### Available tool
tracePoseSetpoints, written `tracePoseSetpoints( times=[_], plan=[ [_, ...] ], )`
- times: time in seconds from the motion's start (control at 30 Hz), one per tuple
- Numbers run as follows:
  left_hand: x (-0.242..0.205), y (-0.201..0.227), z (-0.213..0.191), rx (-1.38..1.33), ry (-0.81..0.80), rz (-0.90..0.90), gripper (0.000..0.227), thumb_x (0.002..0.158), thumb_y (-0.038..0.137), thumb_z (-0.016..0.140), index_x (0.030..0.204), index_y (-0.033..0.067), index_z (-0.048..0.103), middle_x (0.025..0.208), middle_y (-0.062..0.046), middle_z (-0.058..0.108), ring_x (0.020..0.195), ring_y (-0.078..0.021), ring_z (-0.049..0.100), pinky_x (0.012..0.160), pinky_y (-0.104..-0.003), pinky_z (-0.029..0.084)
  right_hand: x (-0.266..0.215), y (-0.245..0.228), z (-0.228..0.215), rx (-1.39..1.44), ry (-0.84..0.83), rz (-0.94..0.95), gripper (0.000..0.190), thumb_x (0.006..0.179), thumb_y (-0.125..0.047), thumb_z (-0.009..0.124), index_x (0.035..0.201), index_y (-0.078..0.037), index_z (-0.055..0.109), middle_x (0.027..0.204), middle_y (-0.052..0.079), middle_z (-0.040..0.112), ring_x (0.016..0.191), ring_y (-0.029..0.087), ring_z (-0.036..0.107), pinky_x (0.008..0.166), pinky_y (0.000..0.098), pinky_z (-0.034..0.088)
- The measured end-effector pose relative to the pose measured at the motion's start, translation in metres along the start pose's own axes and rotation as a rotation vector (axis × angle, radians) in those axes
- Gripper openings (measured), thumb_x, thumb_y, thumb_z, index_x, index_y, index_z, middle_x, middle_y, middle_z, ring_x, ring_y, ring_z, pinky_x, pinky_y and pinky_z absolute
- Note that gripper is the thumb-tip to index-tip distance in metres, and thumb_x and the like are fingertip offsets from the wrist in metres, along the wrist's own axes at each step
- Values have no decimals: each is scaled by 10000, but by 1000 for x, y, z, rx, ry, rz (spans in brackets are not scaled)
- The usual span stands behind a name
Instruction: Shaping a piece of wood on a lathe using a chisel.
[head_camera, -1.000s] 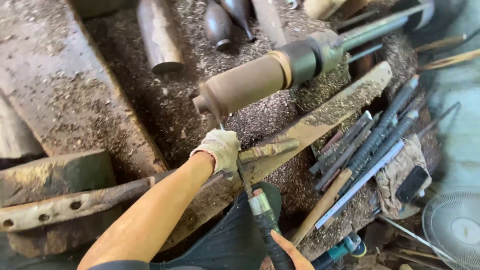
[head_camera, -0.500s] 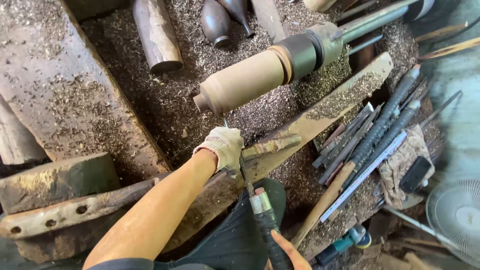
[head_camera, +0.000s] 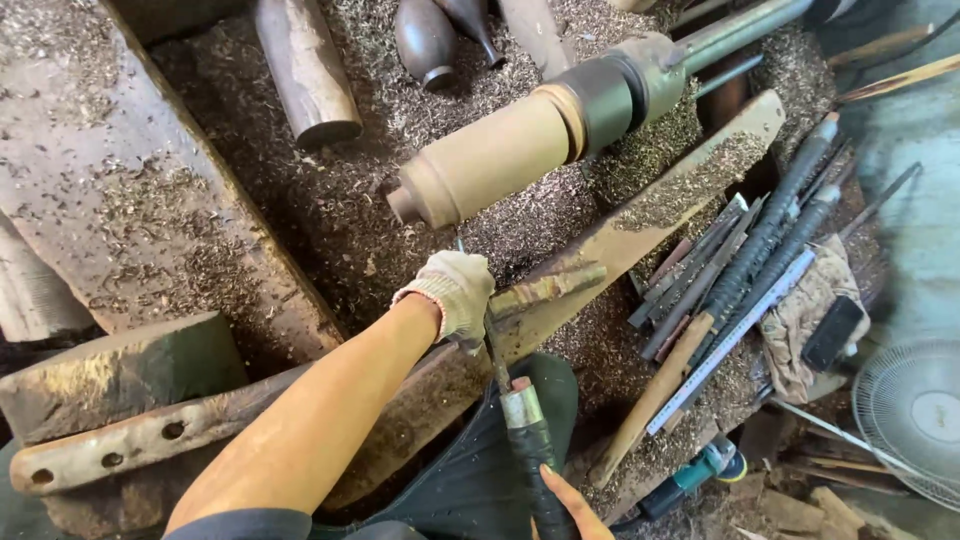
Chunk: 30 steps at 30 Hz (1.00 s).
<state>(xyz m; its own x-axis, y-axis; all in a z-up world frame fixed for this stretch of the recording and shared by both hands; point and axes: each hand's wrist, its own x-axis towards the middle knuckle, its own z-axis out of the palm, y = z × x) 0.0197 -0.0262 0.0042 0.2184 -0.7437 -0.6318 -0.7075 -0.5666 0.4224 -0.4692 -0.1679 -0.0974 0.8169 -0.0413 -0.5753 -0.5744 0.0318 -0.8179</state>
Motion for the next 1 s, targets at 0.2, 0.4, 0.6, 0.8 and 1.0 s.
tracePoseSetpoints(
  times=[0.2, 0.4, 0.6, 0.8, 1.0],
  plan=[
    [-2, 8, -10, 70, -111, -58, 519, 604, 442, 914, 979, 97, 811, 1031, -106, 757, 926, -275, 762, 784, -386, 618, 5, -50, 8, 100, 4, 114, 692, 929, 29, 696, 1551, -46, 402, 1394, 185, 633, 1261, 241, 660, 1085, 375, 439],
    [-2, 9, -6, 35, -66, -90, 490, 611, 404, 915, 983, 100, 819, 1046, -118, 747, 954, -281, 745, 820, -385, 604, -2, -17, -14, 402, -65, 37, 727, 980, 104, 686, 1634, -14, 390, 1127, 237, 690, 964, 263, 714, 958, 406, 517],
    [-6, 10, -6, 9, -61, -128, 485, 604, 397, 920, 970, 98, 815, 1027, -122, 753, 940, -287, 750, 821, -387, 609, 10, -53, -34, 84, -91, 80, 785, 870, 62, 764, 1556, -71, 408, 1271, 190, 682, 1126, 224, 688, 1029, 348, 456],
    [-2, 7, 5, -17, -6, -122, 432, 604, 363, 899, 933, 94, 820, 963, -137, 771, 912, -299, 761, 806, -394, 614, 23, -100, -47, -58, -130, 208, 855, 826, 27, 821, 1569, -128, 428, 1375, 123, 629, 1217, 171, 627, 1039, 286, 406],
    [1, 1, 9, -34, 87, -60, 486, 580, 404, 910, 931, 82, 811, 1002, -158, 738, 939, -323, 733, 823, -404, 593, 11, -135, 8, 265, 44, 337, 882, 767, 31, 843, 1546, -157, 475, 1150, 98, 671, 962, 164, 685, 875, 299, 505]
  ],
)
